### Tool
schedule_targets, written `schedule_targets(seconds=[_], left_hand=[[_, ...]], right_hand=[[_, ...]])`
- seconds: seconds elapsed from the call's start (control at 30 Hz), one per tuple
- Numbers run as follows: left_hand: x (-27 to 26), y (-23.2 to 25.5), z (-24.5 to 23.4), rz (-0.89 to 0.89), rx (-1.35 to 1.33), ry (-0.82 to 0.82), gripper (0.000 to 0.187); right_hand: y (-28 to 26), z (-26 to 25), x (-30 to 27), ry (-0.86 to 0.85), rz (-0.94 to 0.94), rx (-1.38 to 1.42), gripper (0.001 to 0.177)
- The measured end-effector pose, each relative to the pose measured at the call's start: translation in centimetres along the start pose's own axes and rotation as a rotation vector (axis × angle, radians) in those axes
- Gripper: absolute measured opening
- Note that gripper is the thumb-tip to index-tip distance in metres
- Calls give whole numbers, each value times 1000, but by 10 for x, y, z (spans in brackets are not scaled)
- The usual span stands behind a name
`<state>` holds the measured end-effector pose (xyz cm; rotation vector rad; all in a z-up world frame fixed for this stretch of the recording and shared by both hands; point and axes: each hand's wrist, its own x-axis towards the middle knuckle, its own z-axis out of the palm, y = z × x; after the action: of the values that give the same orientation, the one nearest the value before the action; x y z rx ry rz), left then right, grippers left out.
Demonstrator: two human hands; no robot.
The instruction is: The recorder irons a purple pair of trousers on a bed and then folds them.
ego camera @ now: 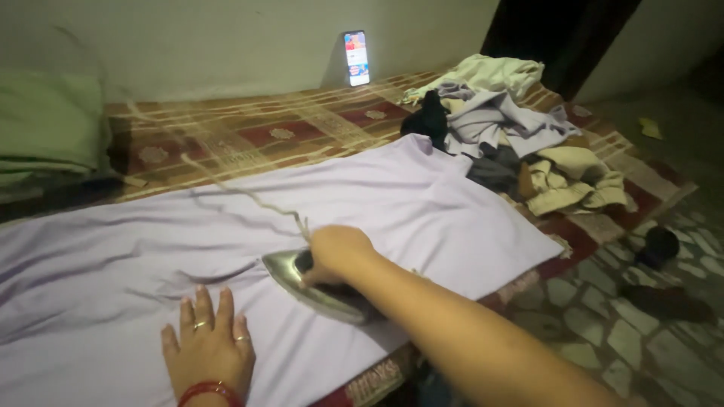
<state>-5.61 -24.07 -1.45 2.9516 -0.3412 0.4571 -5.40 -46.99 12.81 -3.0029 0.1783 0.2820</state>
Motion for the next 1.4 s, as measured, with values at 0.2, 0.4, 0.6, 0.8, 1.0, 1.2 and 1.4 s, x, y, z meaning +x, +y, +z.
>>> schedule_targets(seconds=[0.2,0.4,0.6,0.8,1.0,1.2,1.4], left_hand=[[-3,40,-12,104,14,-70,59],[7,80,-13,175,-132,-38,60],[23,84,5,151,-162,15,67],[29,85,5,147,-124,12,75],[24,83,9,156,-93,17,70],[17,88,17,171,-71,15,60],[11,119,20,260,-118,-2,62]], right_hand=[[14,5,-73,-26,-32,-23,58],[45,19,-40,217,-14,-23,50],[92,-3,27,253,77,9,54],[109,-27,74,152,159,-8,61],[109,-27,61,-6,148,-18,66],[109,-10,-36,-83,96,-48,65],[118,-4,-97,-27,30,-44,62]])
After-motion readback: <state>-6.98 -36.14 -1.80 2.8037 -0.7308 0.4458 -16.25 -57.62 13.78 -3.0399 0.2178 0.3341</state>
